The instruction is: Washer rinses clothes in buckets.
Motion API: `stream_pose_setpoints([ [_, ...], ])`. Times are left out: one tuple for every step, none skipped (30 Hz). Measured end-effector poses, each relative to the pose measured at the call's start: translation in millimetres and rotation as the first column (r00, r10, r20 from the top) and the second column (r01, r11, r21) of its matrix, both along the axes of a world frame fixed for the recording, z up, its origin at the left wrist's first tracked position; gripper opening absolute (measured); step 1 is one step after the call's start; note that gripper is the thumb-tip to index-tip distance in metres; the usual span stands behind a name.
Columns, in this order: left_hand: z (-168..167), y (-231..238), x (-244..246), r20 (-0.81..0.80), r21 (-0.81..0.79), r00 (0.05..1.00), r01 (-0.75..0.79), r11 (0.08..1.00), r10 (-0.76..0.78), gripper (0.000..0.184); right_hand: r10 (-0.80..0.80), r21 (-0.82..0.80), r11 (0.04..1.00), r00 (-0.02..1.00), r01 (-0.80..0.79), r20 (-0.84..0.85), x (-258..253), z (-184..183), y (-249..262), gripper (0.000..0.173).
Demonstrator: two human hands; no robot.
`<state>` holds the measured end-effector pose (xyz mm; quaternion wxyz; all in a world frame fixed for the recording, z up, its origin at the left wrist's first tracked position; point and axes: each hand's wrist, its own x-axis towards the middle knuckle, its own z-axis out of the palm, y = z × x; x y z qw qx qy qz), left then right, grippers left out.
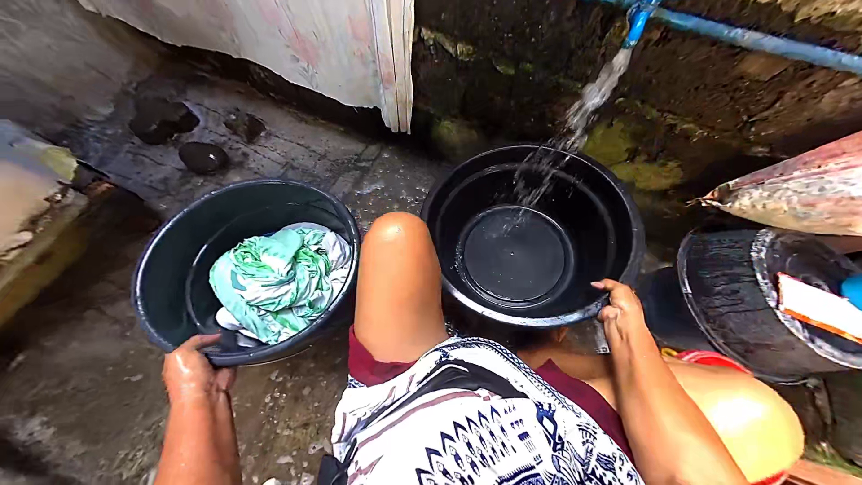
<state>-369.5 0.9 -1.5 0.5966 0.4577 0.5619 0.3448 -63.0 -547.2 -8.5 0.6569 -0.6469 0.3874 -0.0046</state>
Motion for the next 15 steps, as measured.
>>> stream_pose_setpoints([
  [-1.4, 0.5, -2.7, 0.027, -0.002, 0.999, 0.032, 0.999, -0.032, 0.042, -0.035, 0.057, 0.998, 0.999, 0.038, -0.039, -2.7, -11.9, -5.4, 0.051],
  [-3.5, 2.5, -4.9, 0.039, 0.004, 0.997, 0.061, 0.998, -0.061, 0.045, -0.056, 0.108, 0.992, 0.995, 0.065, -0.079, -4.8, -21.3, -9.1, 0.049],
  [-5.6, 4.3, -5.5, 0.043, 0.012, 0.996, 0.080, 0.997, -0.081, 0.051, -0.068, 0.144, 0.986, 0.990, 0.085, -0.122, -6.4, -30.2, -12.0, 0.047],
  [-7.4, 3.9, -4.3, 0.045, 0.019, 0.995, 0.088, 0.996, -0.089, 0.057, -0.068, 0.160, 0.983, 0.984, 0.094, -0.163, -7.7, -37.9, -13.9, 0.046],
  [-9.4, 1.8, -1.3, 0.046, 0.025, 0.995, 0.090, 0.996, -0.091, 0.059, -0.059, 0.146, 0.985, 0.977, 0.090, -0.202, -7.3, -45.9, -14.3, 0.046],
  [-11.7, -1.4, 4.1, 0.052, 0.034, 0.994, 0.094, 0.995, -0.096, 0.062, -0.049, 0.097, 0.993, 0.970, 0.074, -0.239, -5.2, -54.1, -13.5, 0.047],
  [-13.9, -5.6, 11.1, 0.068, 0.043, 0.992, 0.105, 0.994, -0.108, 0.066, -0.044, 0.013, 0.999, 0.962, 0.049, -0.268, -1.5, -62.6, -12.2, 0.052],
  [-15.5, -10.4, 18.7, 0.089, 0.049, 0.989, 0.117, 0.992, -0.121, 0.073, -0.043, -0.102, 0.995, 0.957, 0.014, -0.287, 2.1, -68.7, -9.3, 0.059],
  [-16.0, -15.2, 28.0, 0.099, 0.050, 0.986, 0.127, 0.991, -0.131, 0.077, -0.023, -0.219, 0.975, 0.953, -0.045, -0.301, 5.6, -70.5, -6.0, 0.068],
  [-16.5, -19.3, 39.6, 0.101, 0.047, 0.985, 0.134, 0.990, -0.138, 0.078, 0.013, -0.335, 0.933, 0.944, -0.129, -0.328, 9.5, -69.8, -4.3, 0.080],
  [-17.4, -22.3, 52.9, 0.104, 0.038, 0.983, 0.147, 0.988, -0.150, 0.079, 0.046, -0.425, 0.880, 0.930, -0.210, -0.364, 13.0, -68.3, -4.1, 0.087],
  [-18.5, -24.2, 68.1, 0.110, 0.026, 0.980, 0.162, 0.986, -0.164, 0.077, 0.057, -0.472, 0.847, 0.924, -0.245, -0.378, 15.9, -68.4, -5.0, 0.091],
  [-19.4, -25.6, 84.0, 0.124, 0.010, 0.976, 0.180, 0.984, -0.180, 0.076, 0.056, -0.487, 0.837, 0.923, -0.251, -0.380, 18.4, -68.4, -5.2, 0.093],
  [-21.3, -26.3, 99.9, 0.142, -0.007, 0.970, 0.199, 0.980, -0.196, 0.075, 0.059, -0.483, 0.837, 0.921, -0.256, -0.386, 20.2, -68.4, -5.4, 0.093],
  [-23.8, -26.8, 116.3, 0.155, -0.017, 0.963, 0.224, 0.974, -0.219, 0.071, 0.064, -0.478, 0.838, 0.916, -0.265, -0.396, 21.4, -68.0, -5.9, 0.093],
])
